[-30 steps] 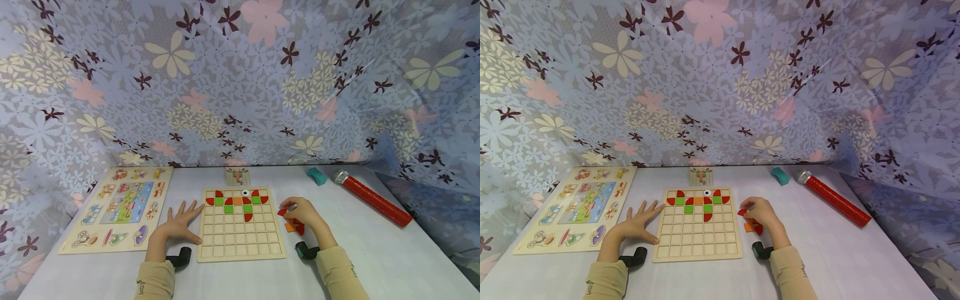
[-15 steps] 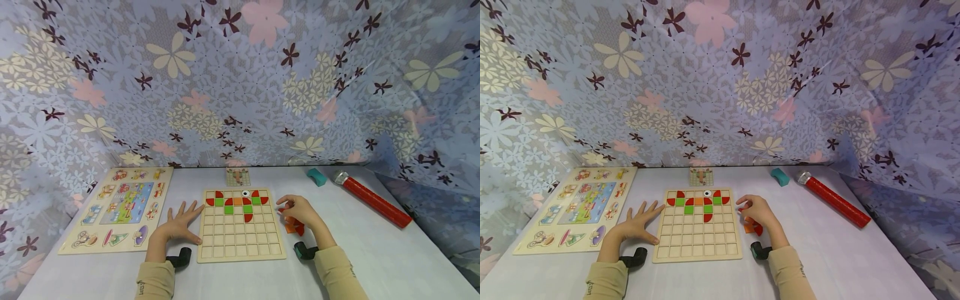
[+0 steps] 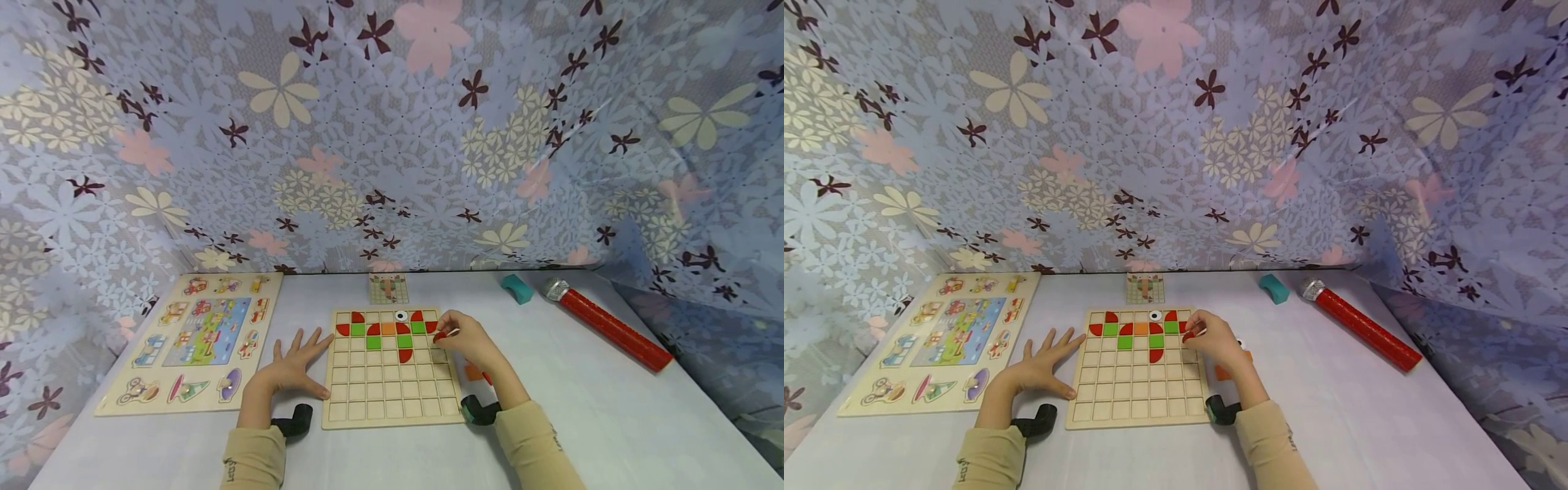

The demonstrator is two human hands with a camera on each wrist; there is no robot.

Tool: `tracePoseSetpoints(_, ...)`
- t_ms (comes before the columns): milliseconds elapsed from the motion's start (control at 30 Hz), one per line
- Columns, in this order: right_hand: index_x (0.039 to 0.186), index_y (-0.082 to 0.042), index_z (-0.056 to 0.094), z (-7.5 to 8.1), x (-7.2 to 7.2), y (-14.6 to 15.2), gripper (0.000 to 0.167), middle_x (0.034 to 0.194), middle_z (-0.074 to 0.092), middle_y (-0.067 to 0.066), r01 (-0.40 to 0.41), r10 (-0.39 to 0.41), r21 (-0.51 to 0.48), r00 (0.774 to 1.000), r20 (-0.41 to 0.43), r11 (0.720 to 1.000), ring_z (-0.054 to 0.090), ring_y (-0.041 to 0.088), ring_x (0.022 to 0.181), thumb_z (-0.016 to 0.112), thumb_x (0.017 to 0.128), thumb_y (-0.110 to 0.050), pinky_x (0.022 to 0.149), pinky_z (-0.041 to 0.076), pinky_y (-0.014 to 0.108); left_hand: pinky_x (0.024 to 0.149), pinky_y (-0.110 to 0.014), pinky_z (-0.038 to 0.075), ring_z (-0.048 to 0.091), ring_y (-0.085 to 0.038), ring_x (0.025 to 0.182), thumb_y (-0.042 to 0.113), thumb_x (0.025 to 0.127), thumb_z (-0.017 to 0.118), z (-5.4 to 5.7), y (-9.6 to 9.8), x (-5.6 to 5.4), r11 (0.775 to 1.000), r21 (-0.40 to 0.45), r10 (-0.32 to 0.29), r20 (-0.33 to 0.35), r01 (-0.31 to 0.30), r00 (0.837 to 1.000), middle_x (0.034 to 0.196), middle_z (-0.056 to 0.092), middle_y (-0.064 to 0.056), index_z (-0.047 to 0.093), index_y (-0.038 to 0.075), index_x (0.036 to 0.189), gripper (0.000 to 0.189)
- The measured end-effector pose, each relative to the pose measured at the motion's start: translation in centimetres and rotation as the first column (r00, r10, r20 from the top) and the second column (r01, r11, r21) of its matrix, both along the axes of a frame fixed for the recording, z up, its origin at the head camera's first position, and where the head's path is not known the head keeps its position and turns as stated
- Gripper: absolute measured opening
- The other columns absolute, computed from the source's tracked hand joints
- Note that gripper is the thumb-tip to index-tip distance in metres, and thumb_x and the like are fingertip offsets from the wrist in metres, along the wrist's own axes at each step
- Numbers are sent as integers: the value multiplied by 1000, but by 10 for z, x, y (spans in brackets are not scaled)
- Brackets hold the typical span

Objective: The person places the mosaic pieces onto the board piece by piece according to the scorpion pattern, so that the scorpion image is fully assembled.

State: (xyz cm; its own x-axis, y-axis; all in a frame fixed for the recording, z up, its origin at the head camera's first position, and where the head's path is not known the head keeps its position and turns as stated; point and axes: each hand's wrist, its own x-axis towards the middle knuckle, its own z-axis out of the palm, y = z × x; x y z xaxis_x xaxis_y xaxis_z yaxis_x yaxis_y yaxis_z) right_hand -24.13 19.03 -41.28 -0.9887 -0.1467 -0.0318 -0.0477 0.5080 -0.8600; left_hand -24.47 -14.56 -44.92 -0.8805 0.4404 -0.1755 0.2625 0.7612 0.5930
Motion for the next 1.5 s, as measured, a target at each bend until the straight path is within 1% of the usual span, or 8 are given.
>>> tracePoseSetpoints(233,97,0,54,-5,-6,-22,24,85,55,8,-44,44,-13,999,2,999,50,18,77,69,78,-4,65,43,29,100,-66,-16,-8,-44,138,37,56,86,-2,0,-1,1000,2,3,7,-3,1000,154,10,-18,27,13,146,111)
tracePoseSetpoints(367,104,3,58,-6,-8,-41,18,99,58,15,-96,97,-57,995,8,994,58,20,82,60,87,-2,72,52,31,101,-66,-16,-8,-43,138,38,56,86,-2,0,-2,1000,-1,4,11,-4,1000,154,10,-17,27,14,147,111)
tracePoseSetpoints(500,110,2,60,-7,-10,-60,22,113,57,18,-156,157,-22,988,4,987,62,23,85,49,92,3,74,54,31,101,-65,-17,-9,-43,138,38,56,86,-2,0,-1,1000,6,3,17,-3,1000,154,9,-16,27,15,146,110)
tracePoseSetpoints(633,115,0,55,-8,-12,-76,26,105,57,13,-187,187,21,982,5,982,57,20,83,54,89,2,70,51,28,101,-64,-18,-10,-42,138,38,57,85,-1,0,-2,1000,4,1,21,-1,1000,154,8,-15,27,15,147,110)
tracePoseSetpoints(800,103,-1,54,-9,-15,-90,25,87,56,6,-177,176,60,984,25,982,52,18,75,67,82,-1,63,47,26,101,-65,-16,-8,-43,138,37,56,86,0,1,-3,1000,-7,5,13,-4,1000,154,9,-16,27,15,147,110)
tracePoseSetpoints(1000,82,-6,67,-11,-17,-100,7,79,62,1,-192,196,223,981,3,956,55,13,70,71,77,-2,60,46,24,100,-66,-16,-8,-43,138,37,56,86,0,0,-3,1000,-3,2,10,-2,1000,154,10,-17,27,14,146,110)
tracePoseSetpoints(1233,77,-8,70,-13,-19,-105,4,81,65,3,-152,168,361,986,-14,920,58,17,74,73,76,-5,63,49,27,100,-65,-17,-9,-43,138,35,57,85,0,1,-2,1000,12,0,19,0,1000,154,9,-17,27,13,146,109)
tracePoseSetpoints(1500,71,-12,68,-15,-21,-104,8,77,65,-1,-160,190,436,981,-27,886,59,17,73,75,75,-10,63,49,29,101,-65,-17,-9,-43,138,35,56,86,3,1,1,1000,9,12,26,-13,1000,154,9,-17,28,13,146,109)
